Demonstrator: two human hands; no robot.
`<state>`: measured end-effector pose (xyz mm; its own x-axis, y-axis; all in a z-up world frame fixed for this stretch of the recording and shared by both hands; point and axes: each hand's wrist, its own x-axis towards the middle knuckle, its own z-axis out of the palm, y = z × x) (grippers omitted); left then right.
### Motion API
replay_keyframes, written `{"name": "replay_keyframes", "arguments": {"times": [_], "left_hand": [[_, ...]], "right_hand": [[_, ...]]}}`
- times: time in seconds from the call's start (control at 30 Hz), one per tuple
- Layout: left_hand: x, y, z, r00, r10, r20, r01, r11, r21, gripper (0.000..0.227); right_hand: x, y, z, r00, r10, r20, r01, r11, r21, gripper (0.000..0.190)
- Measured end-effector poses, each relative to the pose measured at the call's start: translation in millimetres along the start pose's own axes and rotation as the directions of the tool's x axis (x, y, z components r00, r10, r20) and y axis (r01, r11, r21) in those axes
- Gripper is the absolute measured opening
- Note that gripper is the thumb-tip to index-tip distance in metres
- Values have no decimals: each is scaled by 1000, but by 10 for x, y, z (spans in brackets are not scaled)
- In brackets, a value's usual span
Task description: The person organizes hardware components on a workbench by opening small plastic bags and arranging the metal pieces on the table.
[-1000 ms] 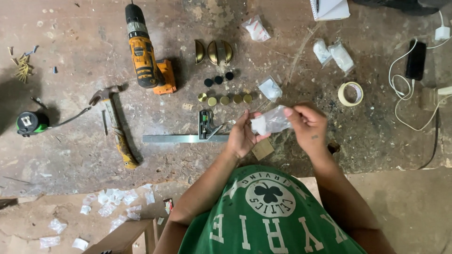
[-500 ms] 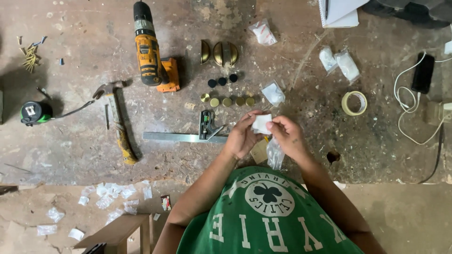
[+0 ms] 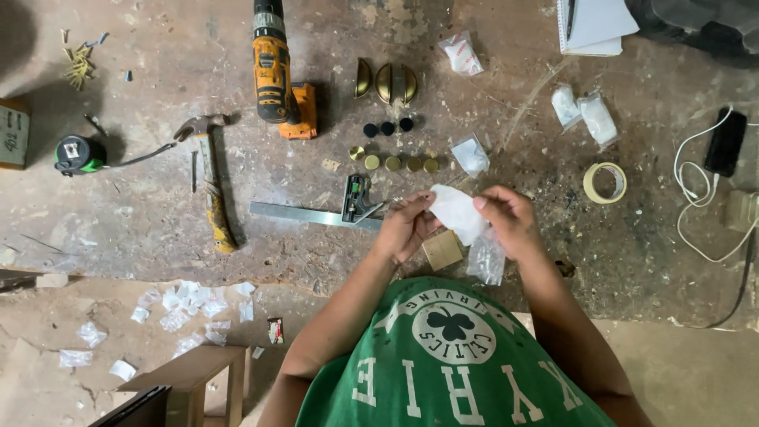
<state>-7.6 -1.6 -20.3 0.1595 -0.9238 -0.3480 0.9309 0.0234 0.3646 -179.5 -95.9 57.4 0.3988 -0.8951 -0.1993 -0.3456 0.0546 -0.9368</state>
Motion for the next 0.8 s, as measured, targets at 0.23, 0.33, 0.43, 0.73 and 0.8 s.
{"name": "replay_keyframes", "arguments": {"times": [0.23,0.33,0.43,0.73,0.8], "left_hand": [[-329,319,664,928,343,145,-345,648,678,18],[-214,150,650,730,484,483,-597,105,796,14],[-209,114,647,663,434,610,-619,-140,773,17],[-228,321,951,718,248,651,-583,-296,756,21],[-283,411,1095,750,235,618,-553,-290,781,25]], "right_hand": [[-111,46,310,809,531,252,-584,683,438,74],[-187,252,288,820,489,299,-573,678,461,70],[-142,411,295,830,437,347,-558,655,510,65],[217,748,373,846,246,473,-520,572,634,50],[349,815,394,848,182,498,-511,531,676,45]]}}
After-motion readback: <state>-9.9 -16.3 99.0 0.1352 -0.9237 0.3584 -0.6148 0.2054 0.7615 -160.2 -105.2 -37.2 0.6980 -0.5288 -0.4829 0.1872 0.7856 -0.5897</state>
